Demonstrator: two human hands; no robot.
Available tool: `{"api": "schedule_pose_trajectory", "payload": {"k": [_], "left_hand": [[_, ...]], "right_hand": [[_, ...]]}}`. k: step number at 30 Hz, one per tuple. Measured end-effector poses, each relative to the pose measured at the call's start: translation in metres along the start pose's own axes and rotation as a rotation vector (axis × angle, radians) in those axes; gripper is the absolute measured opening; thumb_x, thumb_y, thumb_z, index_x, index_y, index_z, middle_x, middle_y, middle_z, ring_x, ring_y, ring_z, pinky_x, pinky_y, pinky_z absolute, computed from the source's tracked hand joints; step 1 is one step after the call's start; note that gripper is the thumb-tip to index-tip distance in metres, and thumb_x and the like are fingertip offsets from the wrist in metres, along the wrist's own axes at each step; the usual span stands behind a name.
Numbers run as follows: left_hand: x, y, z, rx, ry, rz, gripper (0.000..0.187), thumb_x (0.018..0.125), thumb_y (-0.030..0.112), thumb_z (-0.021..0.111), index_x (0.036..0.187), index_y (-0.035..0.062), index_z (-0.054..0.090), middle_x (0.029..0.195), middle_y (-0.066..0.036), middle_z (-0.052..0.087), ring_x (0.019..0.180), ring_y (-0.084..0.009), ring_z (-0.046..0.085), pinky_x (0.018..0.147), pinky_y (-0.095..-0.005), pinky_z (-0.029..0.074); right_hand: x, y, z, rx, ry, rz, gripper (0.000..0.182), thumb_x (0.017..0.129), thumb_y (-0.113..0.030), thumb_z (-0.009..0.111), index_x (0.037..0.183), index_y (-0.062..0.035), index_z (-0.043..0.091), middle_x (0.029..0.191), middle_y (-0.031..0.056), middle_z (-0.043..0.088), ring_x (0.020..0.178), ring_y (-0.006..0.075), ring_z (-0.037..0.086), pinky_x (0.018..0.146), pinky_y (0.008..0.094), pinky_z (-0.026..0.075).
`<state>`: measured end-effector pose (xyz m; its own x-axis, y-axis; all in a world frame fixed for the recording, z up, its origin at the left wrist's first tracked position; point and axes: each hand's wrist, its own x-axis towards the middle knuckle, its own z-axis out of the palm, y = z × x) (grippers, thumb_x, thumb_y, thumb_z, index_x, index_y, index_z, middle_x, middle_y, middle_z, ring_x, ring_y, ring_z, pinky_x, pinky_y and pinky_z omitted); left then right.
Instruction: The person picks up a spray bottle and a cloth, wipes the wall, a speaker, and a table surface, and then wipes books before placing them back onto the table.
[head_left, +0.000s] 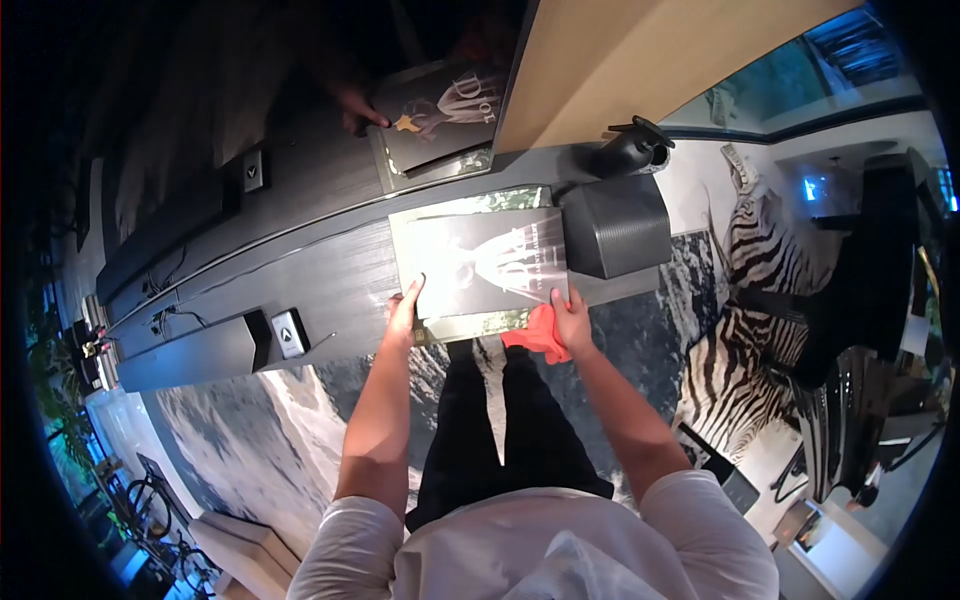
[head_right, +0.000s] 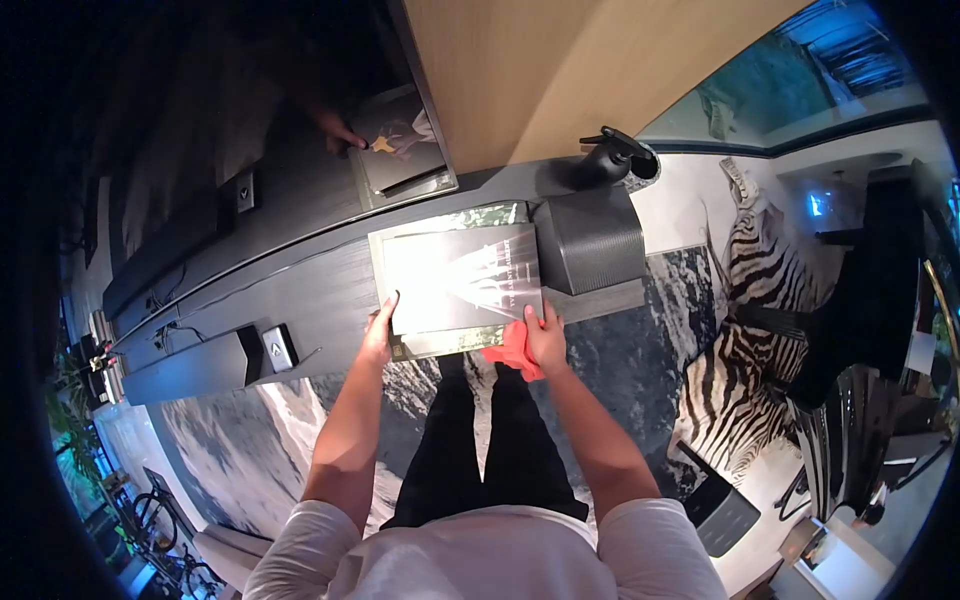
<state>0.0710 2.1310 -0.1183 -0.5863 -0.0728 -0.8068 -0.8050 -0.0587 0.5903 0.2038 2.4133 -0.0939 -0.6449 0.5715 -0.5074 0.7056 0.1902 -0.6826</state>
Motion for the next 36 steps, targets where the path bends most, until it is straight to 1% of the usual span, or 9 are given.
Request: {"api": "schedule_pose_trajectory", "payload": {"k": [2,4,9,18,25,28,31,33,36], "left_hand": [[-0.002,0.001,-0.003,0.019,0.052,0.006,0.082,0.070,0.045,0.074,0.124,-0.0071,0.041,0.123,-0.019,0.049,0.112,-0.0248,0.050,0.092,-0.0395,0.044],[-0.010,0.017,-0.016,-0.097,-0.183,-0.007,0.088,0.071,0.047,0.073,0.127,-0.0071,0.031,0.122,-0.020,0.049,0.112,-0.0273,0.050,0.091,-0.0409,0.044],[-0.014,0.030,-0.056,0.100,0.005,0.077,0.093,0.071,0.050,0.071,0.127,-0.0099,0.026,0.124,-0.024,0.045,0.114,-0.0303,0.047,0.094,-0.0392,0.040],[0.003,0.015,-0.179,-0.012,-0.122,0.154,0.064,0.086,0.045,0.055,0.123,-0.0066,0.046,0.116,-0.016,0.056,0.105,-0.0230,0.056,0.090,-0.0338,0.044],[0.006,0.030,-0.182,0.102,0.362,0.410,0.061,0.081,0.038,0.067,0.119,-0.0056,0.047,0.111,-0.013,0.054,0.104,-0.0188,0.050,0.092,-0.0292,0.037],[-0.013,0.041,-0.137,0.092,0.476,0.628,0.062,0.083,0.030,0.067,0.125,-0.0033,0.037,0.103,-0.006,0.051,0.089,-0.0126,0.051,0.076,-0.0202,0.040],[-0.048,0.038,-0.068,0.184,0.243,0.668,0.059,0.085,0.026,0.064,0.129,0.0010,0.035,0.116,-0.012,0.047,0.104,-0.0188,0.049,0.087,-0.0296,0.041],[-0.108,0.052,0.013,0.319,-0.002,0.600,0.079,0.075,0.027,0.072,0.137,0.0077,0.028,0.131,-0.017,0.035,0.119,-0.0270,0.038,0.095,-0.0375,0.038],[-0.152,0.083,0.116,1.056,-0.302,1.244,0.117,0.054,0.040,0.084,0.139,-0.0014,0.015,0.141,-0.025,0.019,0.129,-0.0417,0.025,0.101,-0.0466,0.031]], "right_hand": [[0.011,0.031,0.012,0.091,-0.036,-0.036,0.056,0.086,-0.046,0.053,0.128,-0.0094,0.047,0.115,0.0255,0.049,0.110,0.0384,0.048,0.093,0.0387,0.038],[0.001,0.022,0.013,0.089,-0.070,0.033,0.053,0.086,-0.045,0.054,0.125,-0.0084,0.050,0.108,0.0244,0.054,0.105,0.0376,0.052,0.089,0.0389,0.041],[-0.018,0.004,0.047,0.190,-0.141,-0.080,0.050,0.087,-0.041,0.054,0.121,-0.0050,0.050,0.093,0.0210,0.064,0.087,0.0366,0.062,0.076,0.0415,0.047],[-0.071,-0.056,0.105,-0.147,-0.360,-0.110,0.071,0.081,-0.049,0.058,0.130,-0.0001,0.040,0.113,0.0243,0.057,0.103,0.0363,0.056,0.087,0.0378,0.045],[-0.069,-0.039,0.074,0.018,-0.518,-0.028,0.049,0.084,-0.046,0.059,0.112,-0.0055,0.060,0.104,0.0157,0.063,0.099,0.0248,0.060,0.086,0.0333,0.045],[-0.061,-0.014,0.000,0.102,-0.468,-0.076,0.024,0.088,-0.020,0.051,0.097,-0.0013,0.063,0.093,0.0091,0.065,0.088,0.0175,0.059,0.081,0.0307,0.046],[-0.048,0.015,-0.093,0.520,-0.249,-0.107,0.022,0.088,-0.008,0.046,0.103,-0.0013,0.060,0.095,0.0060,0.062,0.090,0.0150,0.057,0.082,0.0282,0.046],[-0.032,0.005,-0.148,0.344,0.058,-0.114,0.034,0.085,0.000,0.036,0.112,-0.0037,0.055,0.093,0.0083,0.060,0.086,0.0155,0.057,0.080,0.0274,0.047],[0.018,-0.002,-0.201,0.146,-0.064,-0.174,0.061,0.080,0.000,0.047,0.138,-0.0117,0.030,0.122,0.0126,0.050,0.089,0.0161,0.057,0.082,0.0275,0.046]]}}
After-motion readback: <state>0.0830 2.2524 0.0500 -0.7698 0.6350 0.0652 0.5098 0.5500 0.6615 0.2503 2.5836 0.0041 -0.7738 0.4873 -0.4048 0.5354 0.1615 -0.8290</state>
